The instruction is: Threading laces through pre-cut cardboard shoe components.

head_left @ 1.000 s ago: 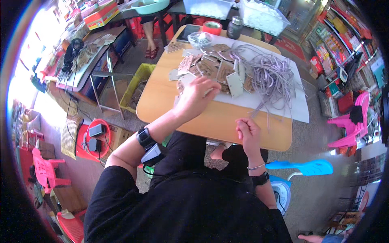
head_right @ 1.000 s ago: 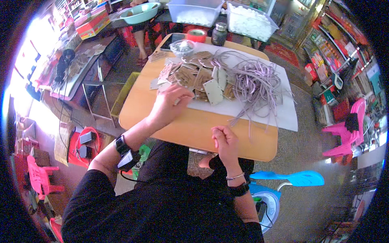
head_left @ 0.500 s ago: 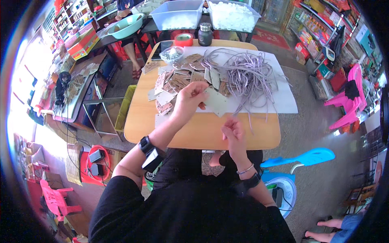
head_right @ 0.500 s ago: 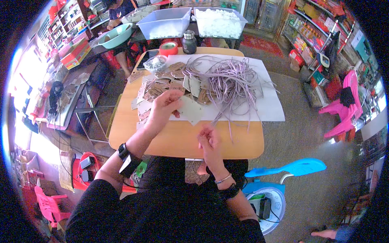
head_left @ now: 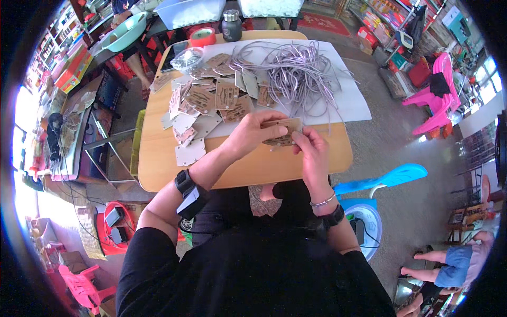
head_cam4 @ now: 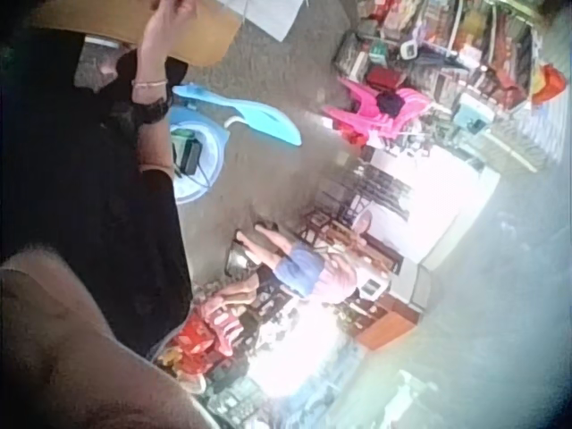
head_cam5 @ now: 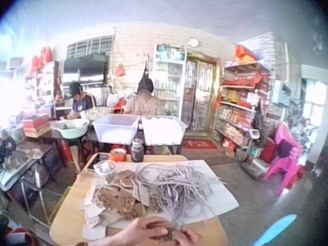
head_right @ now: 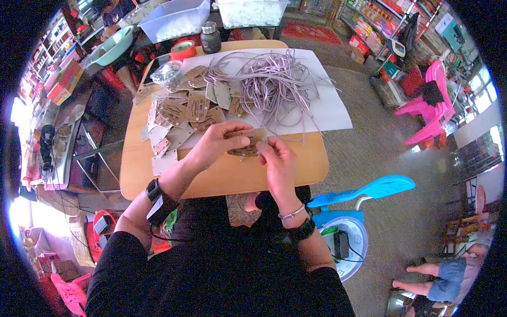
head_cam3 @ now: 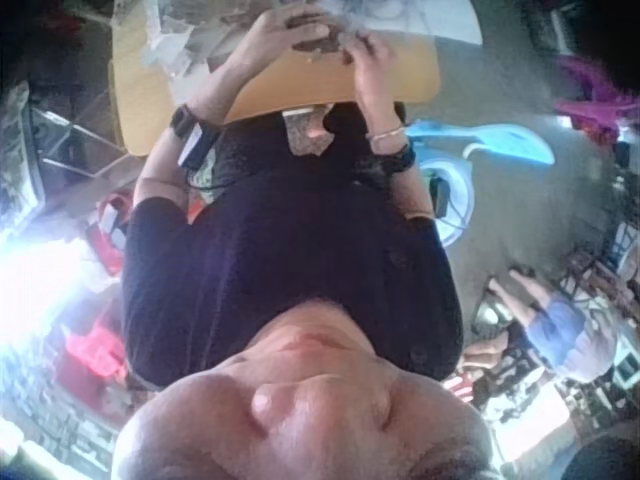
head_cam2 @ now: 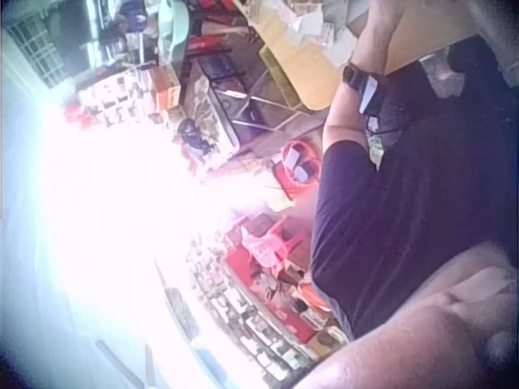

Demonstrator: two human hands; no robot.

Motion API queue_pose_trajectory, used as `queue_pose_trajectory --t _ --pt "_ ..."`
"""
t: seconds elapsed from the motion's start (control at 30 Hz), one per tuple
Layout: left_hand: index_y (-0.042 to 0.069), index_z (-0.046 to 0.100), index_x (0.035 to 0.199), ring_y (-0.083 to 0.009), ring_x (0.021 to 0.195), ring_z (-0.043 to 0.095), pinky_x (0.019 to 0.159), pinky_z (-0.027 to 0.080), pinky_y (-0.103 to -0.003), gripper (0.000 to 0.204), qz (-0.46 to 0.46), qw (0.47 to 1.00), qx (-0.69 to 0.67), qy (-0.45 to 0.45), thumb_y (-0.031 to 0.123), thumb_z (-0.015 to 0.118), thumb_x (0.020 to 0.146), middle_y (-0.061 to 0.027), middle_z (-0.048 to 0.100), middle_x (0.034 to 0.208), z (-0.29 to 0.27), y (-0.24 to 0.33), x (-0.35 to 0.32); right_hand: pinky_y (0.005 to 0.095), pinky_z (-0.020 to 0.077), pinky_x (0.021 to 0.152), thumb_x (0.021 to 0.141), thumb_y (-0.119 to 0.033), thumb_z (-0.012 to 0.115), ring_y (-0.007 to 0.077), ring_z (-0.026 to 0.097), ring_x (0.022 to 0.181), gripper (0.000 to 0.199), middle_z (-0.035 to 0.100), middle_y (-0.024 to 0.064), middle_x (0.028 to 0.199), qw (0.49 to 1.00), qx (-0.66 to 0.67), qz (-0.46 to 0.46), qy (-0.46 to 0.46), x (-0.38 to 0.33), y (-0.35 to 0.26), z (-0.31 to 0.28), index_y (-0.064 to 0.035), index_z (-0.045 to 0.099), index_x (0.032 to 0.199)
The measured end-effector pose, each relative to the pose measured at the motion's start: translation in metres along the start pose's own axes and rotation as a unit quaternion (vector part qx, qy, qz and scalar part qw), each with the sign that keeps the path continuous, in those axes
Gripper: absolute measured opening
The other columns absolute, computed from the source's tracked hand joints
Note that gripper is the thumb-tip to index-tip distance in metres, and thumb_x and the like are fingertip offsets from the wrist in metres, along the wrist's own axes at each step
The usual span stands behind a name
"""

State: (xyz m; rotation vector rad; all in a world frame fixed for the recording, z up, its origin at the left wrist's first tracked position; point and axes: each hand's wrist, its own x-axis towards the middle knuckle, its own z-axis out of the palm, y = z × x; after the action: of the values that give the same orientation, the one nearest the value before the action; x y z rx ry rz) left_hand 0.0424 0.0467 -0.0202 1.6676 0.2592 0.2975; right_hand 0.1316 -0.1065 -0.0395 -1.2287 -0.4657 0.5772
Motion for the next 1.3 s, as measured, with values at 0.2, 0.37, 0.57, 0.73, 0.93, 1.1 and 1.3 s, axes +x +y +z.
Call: queue_pose_trajectory --t 0.2,0.37,0.57,0.73,0.93,1.1,1.3 --pt "-0.003 0.061 0.105 -0.0105 0.078 0.061 0.071 0.049 -0.024 0.026 -0.070 0.979 -0.191 0.025 0.008 0.066 0.082 -0.0058 0.066 0.088 0.006 -0.017 0.008 0.0245 0.0431 0.060 0.086 -0.019 0.062 0.0099 0.053 0.066 0.019 0.056 0.0014 0.077 0.970 -0.213 -0.084 0.082 0.010 0.000 -0.024 -0.0012 0.058 0.090" --pt "0.001 0.063 0.098 -0.0102 0.076 0.061 0.070 0.049 -0.025 0.018 -0.083 0.949 -0.293 0.083 0.008 0.066 0.082 -0.0038 0.066 0.087 -0.004 -0.027 0.016 0.0425 0.0466 0.066 0.077 -0.014 0.064 0.0356 0.058 0.079 0.016 0.059 0.0162 0.086 0.789 -0.600 -0.131 0.016 0.008 0.005 -0.052 -0.0028 0.057 0.087" --pt "0.001 0.064 0.099 -0.0098 0.075 0.061 0.070 0.050 -0.025 0.019 -0.097 0.953 -0.286 -0.020 0.006 0.066 0.080 -0.0041 0.066 0.088 -0.008 -0.021 0.009 0.0395 0.0457 0.062 0.082 -0.008 0.058 0.0361 0.058 0.071 0.010 0.059 0.0177 0.080 0.795 -0.580 -0.174 -0.011 0.006 0.005 -0.037 -0.0009 0.057 0.088" --pt "0.000 0.066 0.101 -0.0123 0.082 0.061 0.072 0.050 -0.028 0.025 -0.128 0.920 -0.247 -0.275 0.001 0.068 0.075 -0.0067 0.067 0.095 -0.012 -0.017 0.002 0.0266 0.0412 0.054 0.087 -0.006 0.049 0.0173 0.052 0.057 0.011 0.058 0.0056 0.072 0.913 -0.362 -0.013 -0.188 -0.011 -0.036 -0.022 -0.0008 0.057 0.090" --pt "0.002 0.066 0.100 -0.0120 0.082 0.060 0.071 0.050 -0.028 0.026 -0.091 0.918 -0.151 -0.354 0.002 0.070 0.074 -0.0051 0.065 0.096 -0.012 -0.026 0.005 0.0247 0.0368 0.044 0.084 -0.004 0.054 0.0085 0.045 0.053 0.009 0.057 0.0081 0.077 0.951 0.182 -0.117 -0.221 -0.022 -0.084 -0.027 -0.0015 0.058 0.091" --pt "0.002 0.066 0.098 -0.0156 0.088 0.059 0.076 0.047 -0.028 0.023 -0.007 0.970 -0.103 -0.218 0.004 0.068 0.075 -0.0067 0.062 0.096 -0.014 -0.030 0.011 0.0223 0.0314 0.033 0.080 -0.003 0.056 0.0104 0.047 0.044 0.003 0.058 0.0109 0.076 0.819 0.468 -0.215 -0.254 -0.031 -0.138 -0.041 -0.0052 0.057 0.082" --pt "-0.001 0.064 0.096 -0.0137 0.086 0.059 0.074 0.047 -0.027 0.020 0.125 0.988 0.059 -0.065 0.006 0.066 0.077 -0.0075 0.061 0.095 -0.017 -0.032 0.014 0.0259 0.0377 0.043 0.076 -0.004 0.062 0.0105 0.050 0.047 0.013 0.055 0.0015 0.067 0.687 0.594 -0.275 -0.315 -0.062 -0.166 -0.057 -0.0104 0.053 0.069"
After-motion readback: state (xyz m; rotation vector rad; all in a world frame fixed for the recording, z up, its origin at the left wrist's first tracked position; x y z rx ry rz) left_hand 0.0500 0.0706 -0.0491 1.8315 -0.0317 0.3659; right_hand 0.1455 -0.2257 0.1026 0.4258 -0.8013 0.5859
